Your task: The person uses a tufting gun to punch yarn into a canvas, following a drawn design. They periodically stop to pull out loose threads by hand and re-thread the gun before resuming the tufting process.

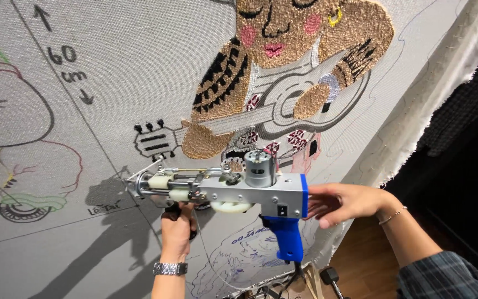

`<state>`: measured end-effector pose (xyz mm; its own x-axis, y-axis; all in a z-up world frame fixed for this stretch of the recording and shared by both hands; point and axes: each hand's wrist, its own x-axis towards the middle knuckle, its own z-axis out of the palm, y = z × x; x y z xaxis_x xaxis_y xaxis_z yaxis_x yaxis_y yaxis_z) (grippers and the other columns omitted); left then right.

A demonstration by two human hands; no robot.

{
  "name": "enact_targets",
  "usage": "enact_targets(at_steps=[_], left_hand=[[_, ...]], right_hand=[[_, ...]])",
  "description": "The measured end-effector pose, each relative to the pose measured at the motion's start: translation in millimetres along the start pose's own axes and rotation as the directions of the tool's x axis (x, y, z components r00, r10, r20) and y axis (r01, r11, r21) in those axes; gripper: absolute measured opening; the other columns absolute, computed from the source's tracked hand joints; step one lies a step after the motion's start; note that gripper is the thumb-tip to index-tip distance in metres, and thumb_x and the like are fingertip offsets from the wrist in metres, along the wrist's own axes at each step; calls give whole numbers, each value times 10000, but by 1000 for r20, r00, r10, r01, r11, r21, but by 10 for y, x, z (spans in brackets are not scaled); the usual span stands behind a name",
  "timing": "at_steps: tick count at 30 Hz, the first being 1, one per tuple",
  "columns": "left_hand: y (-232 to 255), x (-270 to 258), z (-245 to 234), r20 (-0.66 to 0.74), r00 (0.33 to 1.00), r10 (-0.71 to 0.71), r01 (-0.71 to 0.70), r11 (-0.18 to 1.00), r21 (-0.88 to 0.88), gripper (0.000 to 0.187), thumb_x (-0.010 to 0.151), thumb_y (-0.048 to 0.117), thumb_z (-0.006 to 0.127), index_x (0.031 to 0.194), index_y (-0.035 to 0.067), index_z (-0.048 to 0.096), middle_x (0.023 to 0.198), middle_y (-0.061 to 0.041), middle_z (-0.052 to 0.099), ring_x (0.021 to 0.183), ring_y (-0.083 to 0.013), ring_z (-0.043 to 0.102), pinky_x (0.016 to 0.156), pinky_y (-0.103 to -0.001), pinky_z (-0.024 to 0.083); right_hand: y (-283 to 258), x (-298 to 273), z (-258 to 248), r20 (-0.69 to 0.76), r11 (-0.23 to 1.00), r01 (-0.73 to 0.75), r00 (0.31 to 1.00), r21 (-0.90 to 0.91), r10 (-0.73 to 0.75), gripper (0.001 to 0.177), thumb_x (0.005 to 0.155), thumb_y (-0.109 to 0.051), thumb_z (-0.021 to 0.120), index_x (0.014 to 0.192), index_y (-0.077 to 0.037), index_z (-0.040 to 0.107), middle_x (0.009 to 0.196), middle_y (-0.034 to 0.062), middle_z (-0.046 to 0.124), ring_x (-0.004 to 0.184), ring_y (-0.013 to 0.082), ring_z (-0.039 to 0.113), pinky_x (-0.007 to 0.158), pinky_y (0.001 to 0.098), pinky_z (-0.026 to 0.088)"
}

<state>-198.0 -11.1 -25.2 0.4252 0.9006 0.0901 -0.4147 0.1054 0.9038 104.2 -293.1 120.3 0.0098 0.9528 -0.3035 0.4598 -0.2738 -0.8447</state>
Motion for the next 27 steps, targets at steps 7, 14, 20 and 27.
enact_targets(at_steps=[7,14,20,27], left_hand=[[-256,20,508,36,998,47,-53,982,181,161,971,140,648,989,8,737,829,-80,699,471,-65,454,431,-262,357],[-341,-153,1064,125,991,-47,7,953,304,321,932,317,710,1062,27,751,853,-13,802,494,-61,543,428,-245,408],[-578,-105,1350,285,955,-79,-1,963,270,353,912,290,759,1124,8,750,756,0,701,557,-68,597,491,-261,528],[-504,-158,1673,437,899,-10,-90,974,207,423,880,277,758,1249,78,698,773,5,694,565,-66,593,490,-251,519]], right_hand=[[591,119,586,-96,804,244,969,542,-229,746,820,-342,821,1397,7,502,1249,180,670,1157,293,679,992,438,558],[703,-61,1042,-487,596,412,872,689,-39,431,838,-264,725,1125,47,647,692,86,600,595,190,571,546,340,486],[999,-292,1207,-676,629,443,713,638,184,331,832,-231,697,996,56,674,594,100,562,491,199,537,462,350,451],[874,-502,1364,-793,667,483,540,567,283,274,836,-211,708,927,32,618,604,111,561,504,210,545,461,360,459]])
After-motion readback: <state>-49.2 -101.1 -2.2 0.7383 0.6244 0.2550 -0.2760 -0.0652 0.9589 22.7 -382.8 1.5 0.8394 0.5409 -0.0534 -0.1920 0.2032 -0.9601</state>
